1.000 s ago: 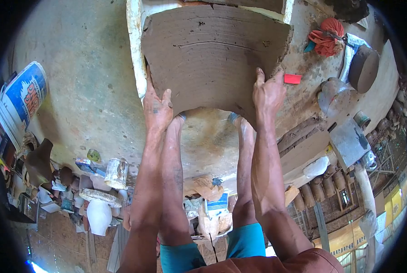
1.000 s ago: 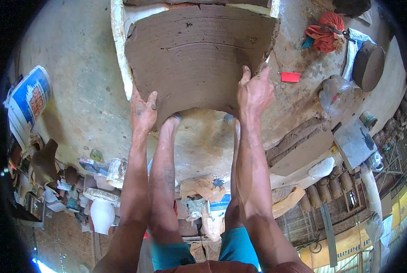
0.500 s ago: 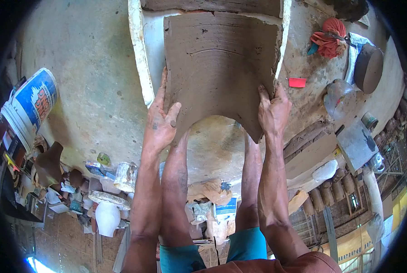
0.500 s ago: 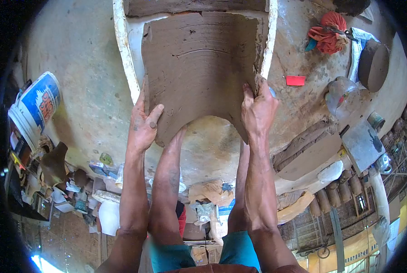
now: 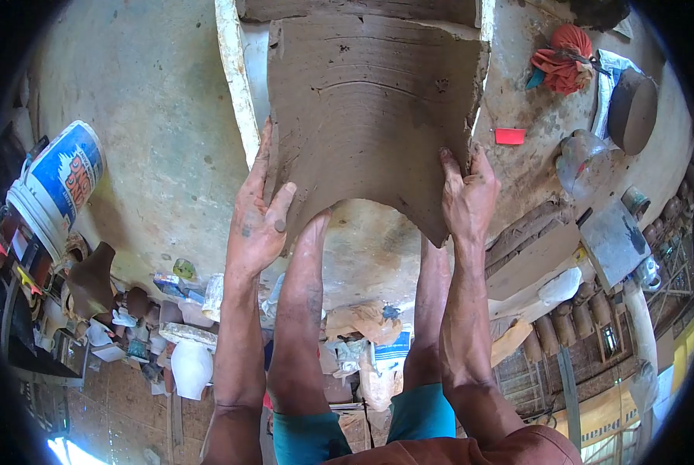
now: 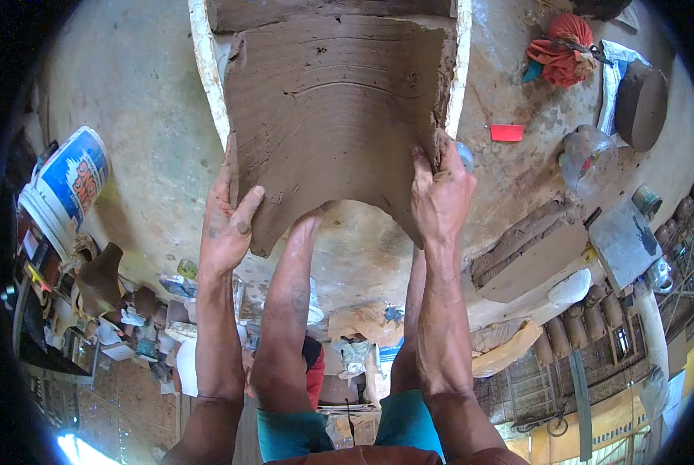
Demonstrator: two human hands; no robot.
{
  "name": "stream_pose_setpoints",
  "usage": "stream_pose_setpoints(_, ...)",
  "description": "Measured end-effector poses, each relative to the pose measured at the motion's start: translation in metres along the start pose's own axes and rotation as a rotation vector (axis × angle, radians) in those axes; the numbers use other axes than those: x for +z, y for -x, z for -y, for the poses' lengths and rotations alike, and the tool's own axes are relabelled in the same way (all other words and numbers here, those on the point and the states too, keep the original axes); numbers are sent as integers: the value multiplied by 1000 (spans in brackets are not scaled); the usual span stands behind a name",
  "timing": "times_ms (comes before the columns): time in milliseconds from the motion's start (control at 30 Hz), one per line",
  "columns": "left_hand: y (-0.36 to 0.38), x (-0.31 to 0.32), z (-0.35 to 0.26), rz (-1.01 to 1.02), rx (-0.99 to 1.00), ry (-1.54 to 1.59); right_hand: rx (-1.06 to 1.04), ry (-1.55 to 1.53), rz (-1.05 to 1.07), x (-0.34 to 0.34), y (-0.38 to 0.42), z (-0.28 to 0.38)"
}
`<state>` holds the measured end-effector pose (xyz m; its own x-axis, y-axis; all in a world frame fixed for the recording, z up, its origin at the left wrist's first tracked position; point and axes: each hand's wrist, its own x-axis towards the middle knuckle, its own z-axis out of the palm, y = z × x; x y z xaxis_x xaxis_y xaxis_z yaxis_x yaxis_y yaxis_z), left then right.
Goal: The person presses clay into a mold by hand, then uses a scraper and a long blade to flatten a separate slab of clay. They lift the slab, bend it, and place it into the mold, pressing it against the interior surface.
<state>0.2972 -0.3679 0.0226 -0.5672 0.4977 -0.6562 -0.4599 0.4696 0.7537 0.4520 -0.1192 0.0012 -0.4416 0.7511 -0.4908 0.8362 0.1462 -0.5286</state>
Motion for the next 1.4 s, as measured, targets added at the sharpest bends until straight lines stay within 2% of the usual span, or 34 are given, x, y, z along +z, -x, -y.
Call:
stream_pose_setpoints(67,3,2,-7,-25,-109,-12,18,-12,-7,-2,9,6)
stream_pose_setpoints(167,10,3,1,-86,-71,38,40,-45,-10,-5,16,8)
stream_pose_setpoints(300,12,-1,0,-75,-82,38,13,-108,16,-7,12,5)
stream_pose_setpoints(367,8,1,-3,-75,-22,50,0,-96,29,-8,7,5)
stream_pose_setpoints(467,3,-1,-18,-23,-105,38,-12,-69,40,-10,4,9)
stream_pose_setpoints(667,-6,-4,-17,-62,-77,102,-49,-89,17,-3,-7,9)
stream_pose_setpoints(1000,-31,-14,8,-70,-90,91,-91,-98,22,8,-27,1)
stream_pose_setpoints(1100,-36,-12,26,-139,-64,157,-72,-75,11,13,-31,-10)
stream_pose_setpoints(1167,-38,-11,32,-151,-13,136,-77,-72,4,15,-33,-13)
stream_pose_setpoints(1400,-45,-11,40,-221,-23,38,-90,-78,9,18,-49,-39)
